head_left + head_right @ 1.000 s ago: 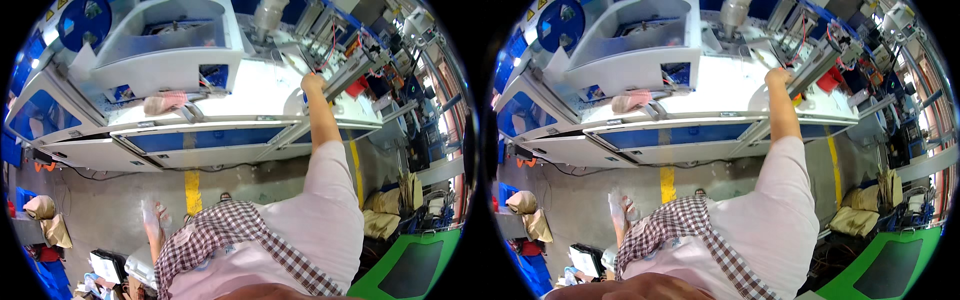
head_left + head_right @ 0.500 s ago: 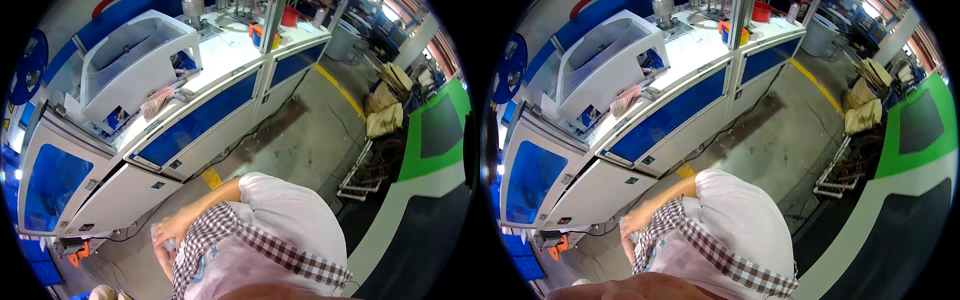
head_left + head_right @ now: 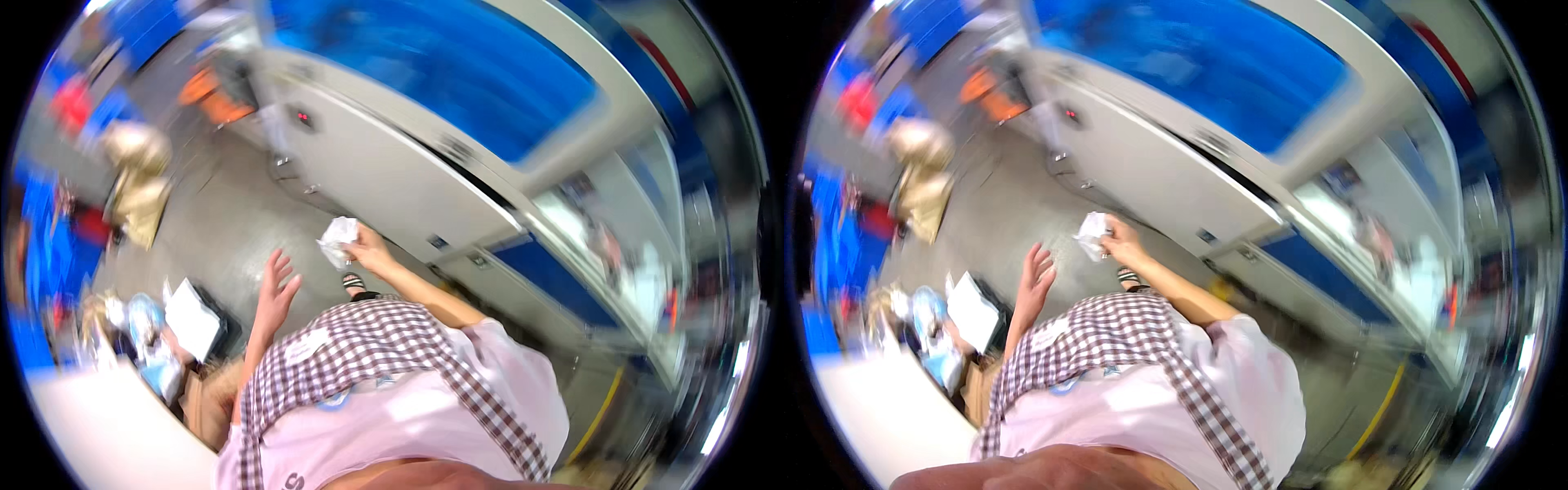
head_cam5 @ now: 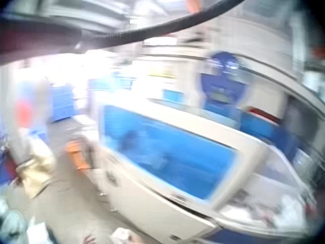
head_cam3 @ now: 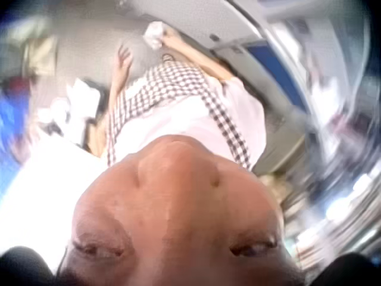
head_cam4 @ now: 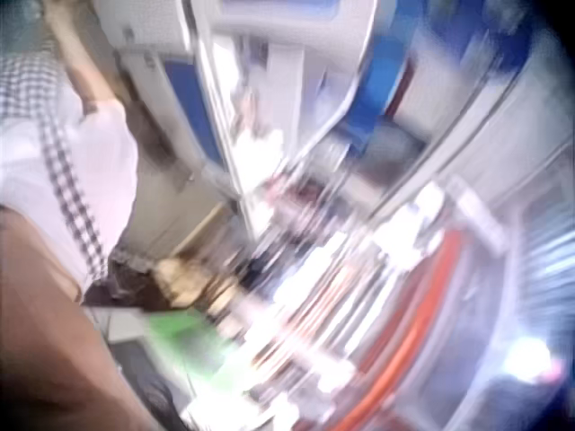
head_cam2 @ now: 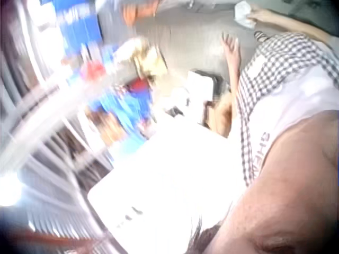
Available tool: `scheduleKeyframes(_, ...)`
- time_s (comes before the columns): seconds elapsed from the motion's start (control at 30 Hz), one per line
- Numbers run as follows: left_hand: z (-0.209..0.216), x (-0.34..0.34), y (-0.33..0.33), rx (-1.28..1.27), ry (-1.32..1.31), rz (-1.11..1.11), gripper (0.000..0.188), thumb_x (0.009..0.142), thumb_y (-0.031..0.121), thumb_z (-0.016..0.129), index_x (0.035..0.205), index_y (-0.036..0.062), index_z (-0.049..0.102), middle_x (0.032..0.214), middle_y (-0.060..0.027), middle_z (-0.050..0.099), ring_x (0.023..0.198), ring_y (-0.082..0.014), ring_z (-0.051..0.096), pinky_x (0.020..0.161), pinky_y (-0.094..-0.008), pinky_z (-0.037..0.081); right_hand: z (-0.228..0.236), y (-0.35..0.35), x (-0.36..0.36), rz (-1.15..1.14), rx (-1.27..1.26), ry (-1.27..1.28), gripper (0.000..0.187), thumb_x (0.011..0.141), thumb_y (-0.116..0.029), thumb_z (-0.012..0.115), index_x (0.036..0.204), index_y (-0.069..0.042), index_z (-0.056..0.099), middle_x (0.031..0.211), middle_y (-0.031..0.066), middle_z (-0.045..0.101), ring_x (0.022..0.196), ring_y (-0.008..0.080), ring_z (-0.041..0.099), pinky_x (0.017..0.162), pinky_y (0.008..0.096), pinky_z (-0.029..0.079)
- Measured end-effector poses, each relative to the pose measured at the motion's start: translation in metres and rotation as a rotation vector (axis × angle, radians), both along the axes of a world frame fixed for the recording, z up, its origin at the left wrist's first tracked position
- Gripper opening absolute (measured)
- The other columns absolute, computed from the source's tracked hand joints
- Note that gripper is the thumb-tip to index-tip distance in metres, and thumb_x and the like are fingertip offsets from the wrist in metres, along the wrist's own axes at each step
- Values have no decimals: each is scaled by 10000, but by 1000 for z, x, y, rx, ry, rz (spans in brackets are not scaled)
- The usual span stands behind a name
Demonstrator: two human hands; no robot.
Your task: The person prepares a plastic sheet by placing it over a cylindrical machine part, uses a dispenser to apply adhesive tape to the component, and fits the assembly onto a rotating mechanism.
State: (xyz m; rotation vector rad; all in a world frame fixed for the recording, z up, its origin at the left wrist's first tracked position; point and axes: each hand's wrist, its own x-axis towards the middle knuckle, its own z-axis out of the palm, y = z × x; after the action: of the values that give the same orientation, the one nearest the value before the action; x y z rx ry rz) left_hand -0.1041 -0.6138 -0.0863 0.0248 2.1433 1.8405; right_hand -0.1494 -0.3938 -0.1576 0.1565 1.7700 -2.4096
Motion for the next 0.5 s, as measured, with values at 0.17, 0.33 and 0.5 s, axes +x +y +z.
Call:
scheduleKeyframes(0.17, 7, -34, -74, -52, 91, 362, 606, 879, 185, 606, 1400, 112, 305, 1346, -155, 419, 1204, -271, 450, 958, -402, 407, 36, -145, -98, 778, 381, 282, 249, 786, -67, 604, 1034, -92, 590, 832, 65, 602, 649, 82, 548, 536, 254, 456)
scheduleKeyframes(0.33, -20, -45, -138, 217, 68, 832, 406, 932, 201, 534, 1302, 55, 452, 1119, -60, 585, 968, -165, 590, 769, -290, 504, 43, -260, -146, 1285, -133, -20, 277, 856, -37, 570, 1132, -43, 577, 939, 13, 618, 781, 97, 557, 664, 246, 460)
scheduleKeyframes(0.5, -73, -82, -237, 448, -192, 1144, 296, 909, 139, 542, 1192, 61, 508, 988, -16, 590, 735, -93, 552, 502, -222, 414, 41, -357, -216, 1375, -39, -40, 436, 810, -59, 642, 1230, -56, 525, 1163, 84, 573, 1042, 174, 560, 896, 304, 468)
